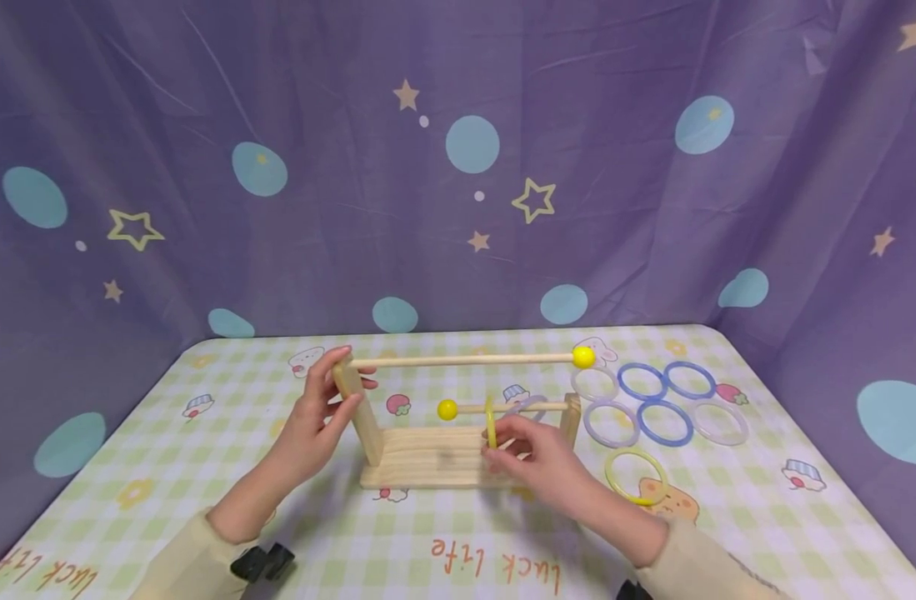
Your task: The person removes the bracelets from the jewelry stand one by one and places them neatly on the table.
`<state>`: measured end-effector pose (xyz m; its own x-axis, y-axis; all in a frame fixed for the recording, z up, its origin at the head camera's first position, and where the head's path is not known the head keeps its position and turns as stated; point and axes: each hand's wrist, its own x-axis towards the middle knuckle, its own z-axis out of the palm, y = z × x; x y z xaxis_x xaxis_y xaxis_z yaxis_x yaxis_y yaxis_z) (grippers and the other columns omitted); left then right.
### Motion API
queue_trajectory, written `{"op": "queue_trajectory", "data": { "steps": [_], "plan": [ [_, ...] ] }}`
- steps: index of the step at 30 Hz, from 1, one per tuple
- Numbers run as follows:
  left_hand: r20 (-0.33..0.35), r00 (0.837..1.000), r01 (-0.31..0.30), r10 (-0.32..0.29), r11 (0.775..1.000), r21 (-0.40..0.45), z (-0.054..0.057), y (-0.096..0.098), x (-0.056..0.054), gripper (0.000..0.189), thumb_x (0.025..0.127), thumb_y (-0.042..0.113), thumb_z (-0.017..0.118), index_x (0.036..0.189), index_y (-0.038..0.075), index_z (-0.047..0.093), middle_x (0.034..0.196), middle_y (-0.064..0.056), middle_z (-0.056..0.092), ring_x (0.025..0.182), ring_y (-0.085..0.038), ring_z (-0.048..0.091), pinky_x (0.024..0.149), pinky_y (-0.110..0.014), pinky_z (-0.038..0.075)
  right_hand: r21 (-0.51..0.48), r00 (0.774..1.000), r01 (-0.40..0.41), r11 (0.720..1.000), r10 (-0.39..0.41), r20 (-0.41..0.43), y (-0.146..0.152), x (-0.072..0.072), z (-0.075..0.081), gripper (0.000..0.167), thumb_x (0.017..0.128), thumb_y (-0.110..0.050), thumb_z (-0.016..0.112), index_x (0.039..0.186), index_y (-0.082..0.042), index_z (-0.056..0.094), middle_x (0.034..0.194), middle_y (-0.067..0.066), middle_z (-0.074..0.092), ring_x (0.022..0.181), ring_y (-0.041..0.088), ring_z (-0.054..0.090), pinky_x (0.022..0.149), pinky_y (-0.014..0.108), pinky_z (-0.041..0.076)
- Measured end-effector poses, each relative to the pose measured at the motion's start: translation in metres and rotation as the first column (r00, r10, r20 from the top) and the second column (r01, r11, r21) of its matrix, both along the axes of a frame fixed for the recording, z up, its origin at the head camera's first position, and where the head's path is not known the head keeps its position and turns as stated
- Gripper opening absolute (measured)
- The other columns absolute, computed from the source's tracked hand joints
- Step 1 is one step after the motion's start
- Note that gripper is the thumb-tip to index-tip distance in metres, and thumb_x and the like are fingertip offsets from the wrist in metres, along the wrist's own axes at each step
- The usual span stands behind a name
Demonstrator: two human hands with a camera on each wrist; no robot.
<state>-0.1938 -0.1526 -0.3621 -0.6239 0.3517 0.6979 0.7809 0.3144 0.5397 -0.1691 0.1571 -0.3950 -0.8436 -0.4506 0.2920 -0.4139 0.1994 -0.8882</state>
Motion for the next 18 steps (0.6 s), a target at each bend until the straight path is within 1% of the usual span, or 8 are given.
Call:
{"op": "queue_trajectory", "data": {
  "steps": [3,9,14,18],
  "plan": [
    [-0.001,1.0,0.001,-0.001,1.0,0.001,0.0,0.0,0.0,0.063,0.092,-0.016,0.053,0.145,0.009,0.028,0.119,-0.014,0.058,0.103,-0.032,0.064,0.077,-0.041,0.058,-0.017,1.0,0.019,1.0,-0.019,-0.009,-0.001,0.001,0.0,0.018,0.091,-0.003,0.067,0.105,0.007,0.062,0.095,0.014,0.068,0.074,0.017,0.069,0.068,0.034,0.059],
    [-0.007,1.0,0.006,-0.006,1.0,0.001,0.0,0.0,0.0,0.064,0.092,-0.016,0.053,0.145,0.008,0.028,0.119,-0.016,0.057,0.102,-0.033,0.064,0.076,-0.04,0.058,-0.049,0.998,0.017,0.999,-0.02,-0.057,-0.005,0.0,-0.001,0.017,0.09,0.0,0.067,0.103,0.008,0.061,0.09,0.015,0.069,0.071,0.018,0.069,0.067,0.039,0.059],
    [-0.006,1.0,0.004,-0.004,1.0,0.001,0.0,0.0,0.0,0.062,0.092,-0.016,0.053,0.143,0.006,0.028,0.119,-0.015,0.057,0.102,-0.032,0.064,0.076,-0.04,0.058,-0.064,0.999,0.015,0.998,-0.018,-0.045,-0.01,0.0,0.0,0.016,0.09,-0.001,0.067,0.102,0.008,0.061,0.089,0.014,0.068,0.073,0.02,0.07,0.069,0.042,0.059],
    [-0.005,1.0,0.002,-0.002,1.0,0.001,0.0,0.0,0.0,0.061,0.092,-0.016,0.053,0.143,0.007,0.028,0.119,-0.015,0.058,0.102,-0.032,0.064,0.076,-0.04,0.058,-0.068,0.999,0.011,0.998,-0.014,-0.046,-0.014,0.0,0.002,0.014,0.091,-0.002,0.067,0.103,0.004,0.062,0.091,0.014,0.068,0.074,0.024,0.07,0.069,0.041,0.059]
  ]
}}
